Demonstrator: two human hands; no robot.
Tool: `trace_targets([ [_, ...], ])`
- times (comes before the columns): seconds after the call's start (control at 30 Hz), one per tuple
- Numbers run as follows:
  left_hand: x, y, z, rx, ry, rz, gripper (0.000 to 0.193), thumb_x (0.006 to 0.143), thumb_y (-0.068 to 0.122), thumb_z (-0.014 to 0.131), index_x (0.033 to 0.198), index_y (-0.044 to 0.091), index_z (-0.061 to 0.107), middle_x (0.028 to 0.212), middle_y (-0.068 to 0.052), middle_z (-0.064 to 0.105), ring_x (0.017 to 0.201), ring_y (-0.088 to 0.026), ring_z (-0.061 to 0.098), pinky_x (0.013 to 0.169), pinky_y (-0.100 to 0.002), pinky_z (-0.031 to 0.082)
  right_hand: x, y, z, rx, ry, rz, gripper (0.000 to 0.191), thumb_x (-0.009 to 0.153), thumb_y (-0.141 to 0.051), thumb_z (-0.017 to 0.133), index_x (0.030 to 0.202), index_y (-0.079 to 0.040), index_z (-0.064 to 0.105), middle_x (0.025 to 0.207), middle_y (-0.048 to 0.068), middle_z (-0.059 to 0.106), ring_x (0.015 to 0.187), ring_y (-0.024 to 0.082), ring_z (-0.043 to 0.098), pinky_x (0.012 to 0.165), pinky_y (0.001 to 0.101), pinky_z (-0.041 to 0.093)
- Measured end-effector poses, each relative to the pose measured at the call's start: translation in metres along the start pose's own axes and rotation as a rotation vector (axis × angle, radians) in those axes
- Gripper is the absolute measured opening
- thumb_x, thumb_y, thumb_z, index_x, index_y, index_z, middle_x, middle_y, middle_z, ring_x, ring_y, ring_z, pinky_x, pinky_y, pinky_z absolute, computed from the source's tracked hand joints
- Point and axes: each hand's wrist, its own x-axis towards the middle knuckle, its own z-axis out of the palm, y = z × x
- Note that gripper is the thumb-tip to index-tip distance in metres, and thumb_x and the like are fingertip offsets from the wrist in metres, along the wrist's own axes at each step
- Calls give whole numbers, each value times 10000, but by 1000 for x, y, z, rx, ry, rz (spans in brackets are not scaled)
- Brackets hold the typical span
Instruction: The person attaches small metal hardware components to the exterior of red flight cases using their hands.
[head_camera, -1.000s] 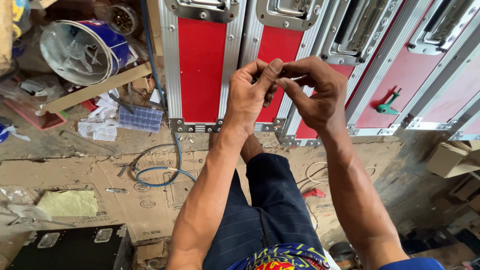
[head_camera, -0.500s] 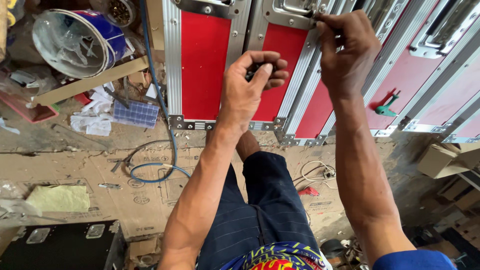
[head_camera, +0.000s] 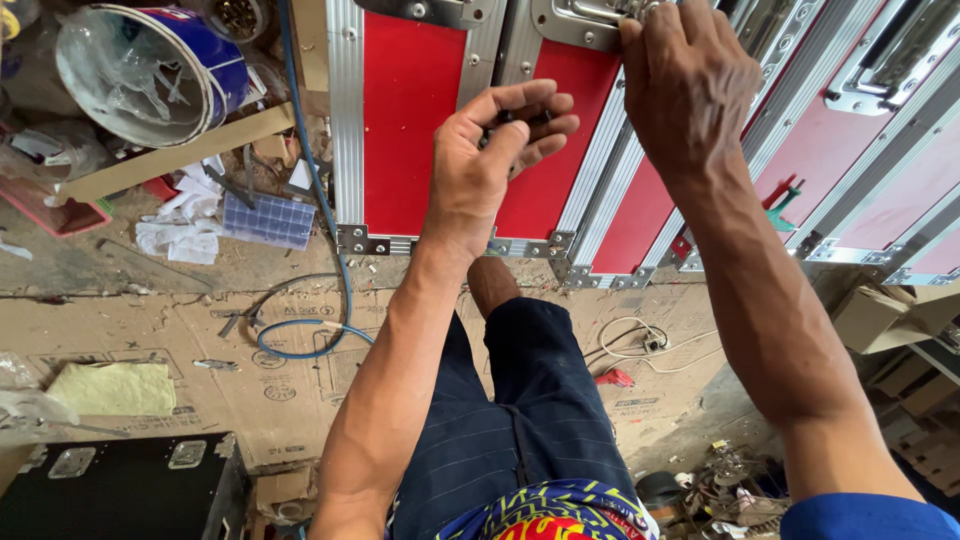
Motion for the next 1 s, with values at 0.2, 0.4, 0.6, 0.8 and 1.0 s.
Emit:
trace_targets([
  [0.2, 0, -6, -2, 49, 11, 19, 230, 1022, -22, 611, 1247, -64, 637, 1189, -217, 722, 1093, -277, 755, 972, -349, 669, 1, -9, -23, 205, -22, 51, 340, 1159, -340, 526, 1106, -4, 521, 888, 72, 524, 734, 166, 497, 584, 332, 440],
  [0.4, 2, -9, -3, 31, 31, 32, 227, 1040, 109, 647, 1208, -43, 665, 1105, -191, 758, 1014, -254, 781, 894, -332, 685, 13, -15, -29, 71, -37, -52, 272, 1207, -251, 524, 1225, 20, 544, 964, 109, 590, 757, 191, 578, 534, 327, 465],
  [0.6, 1, -7, -7, 47, 34, 47, 229, 1050, 151, 634, 1163, -41, 684, 1033, -182, 764, 937, -240, 789, 844, -324, 689, 15, -11, -30, 146, -84, -19, 403, 1190, -388, 582, 1115, 6, 549, 927, 106, 566, 701, 187, 538, 533, 329, 453],
  [0.8, 3, -4, -14, -50, 13, 69, 205, 1041, 92, 636, 1183, -52, 673, 1075, -188, 759, 994, -249, 784, 902, -341, 683, 9, -15, -33, 88, -61, -65, 251, 1204, -238, 487, 1101, -11, 513, 941, 104, 551, 790, 172, 545, 573, 314, 436],
  [1.0, 2, -5, -11, 10, 6, 66, 225, 1013, 93, 699, 1195, -39, 679, 1076, -177, 761, 984, -242, 784, 897, -334, 686, 13, -8, -28, 223, -23, -83, 319, 1142, -286, 662, 1105, 1, 526, 911, 120, 556, 660, 183, 518, 506, 320, 444],
])
